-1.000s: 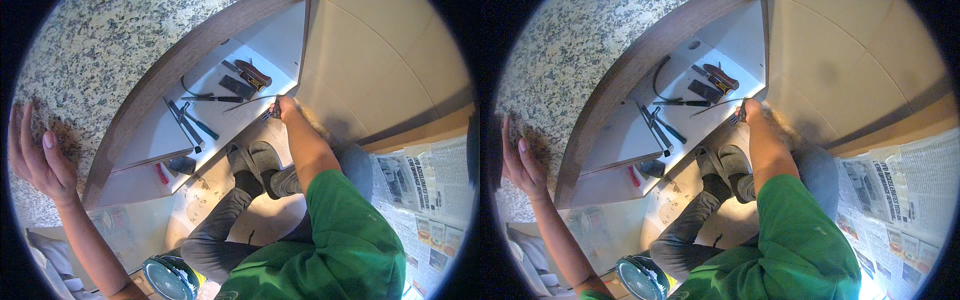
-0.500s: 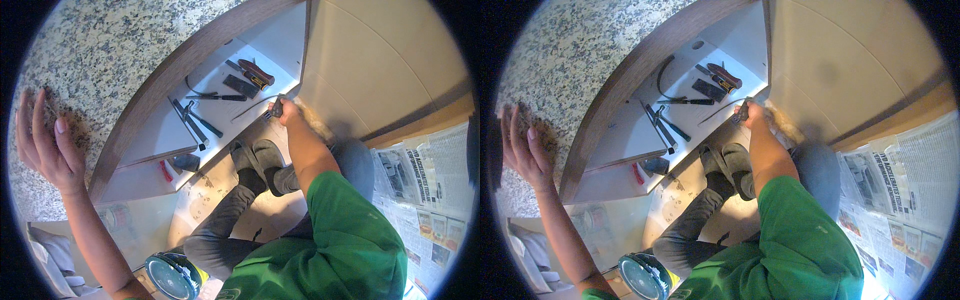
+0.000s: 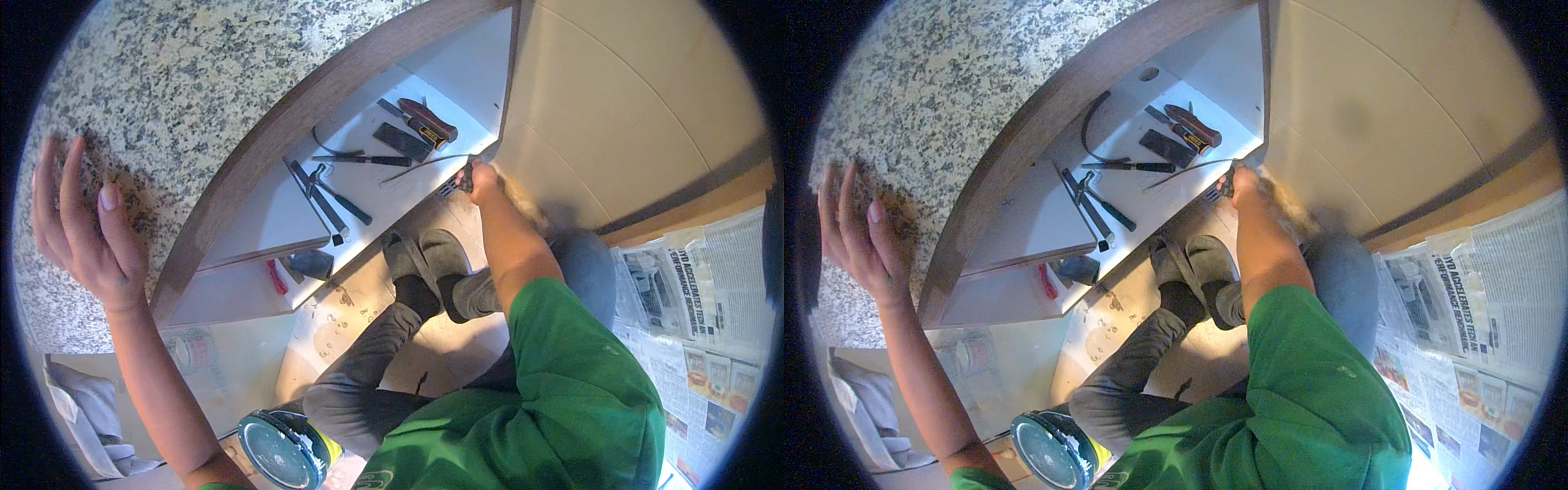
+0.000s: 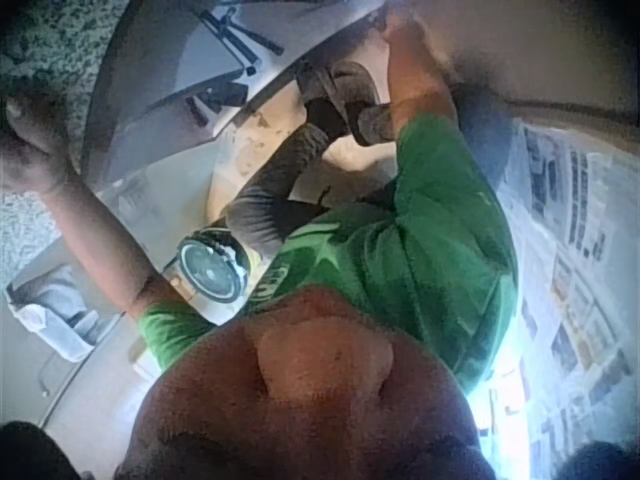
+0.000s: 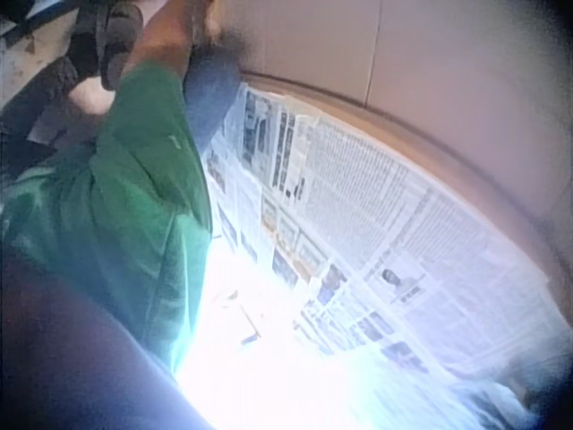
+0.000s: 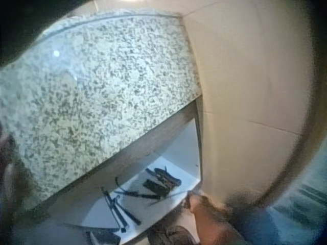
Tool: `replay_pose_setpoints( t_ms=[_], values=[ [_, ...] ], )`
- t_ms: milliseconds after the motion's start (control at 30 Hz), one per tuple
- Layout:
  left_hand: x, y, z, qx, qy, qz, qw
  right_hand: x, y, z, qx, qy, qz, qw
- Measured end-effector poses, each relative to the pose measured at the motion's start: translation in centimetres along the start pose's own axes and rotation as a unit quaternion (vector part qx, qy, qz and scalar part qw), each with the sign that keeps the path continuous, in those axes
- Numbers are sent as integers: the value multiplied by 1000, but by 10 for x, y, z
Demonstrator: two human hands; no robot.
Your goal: The person sits inside a cabinet and uses a scraper to remove material from the cabinet's interior surfaces. The person switches between different scrapers and works on the side walls and bottom of the cabinet.
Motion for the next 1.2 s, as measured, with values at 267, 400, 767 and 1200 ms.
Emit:
replay_pose_setpoints(
  t_ms=[267,400,767,1200],
  values=[
    [-2,-1,3,-7,29,-42,999,9,-2,16,-2,-17,-16,1000],
    [0,-1,-3,-5,30,-31,999,-4,-8,9,-11,-3,-24,1000],
    [-3,-2,0,-22,32,-3,999,-8,8,16,24,-2,50,998],
    [-8,-10,-7,0,15,-37,999,19,-18,30,19,-15,22,999]
  ],
)
Point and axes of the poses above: each hand's wrist, its own z-axis towards the middle knuckle, its own x-axis out of the back of the hand, y = z × x, the point moved 1 cm from there along z, towards the middle knuckle, and after that the axes turned 11 degrees about -y, right-handed, at the moved point
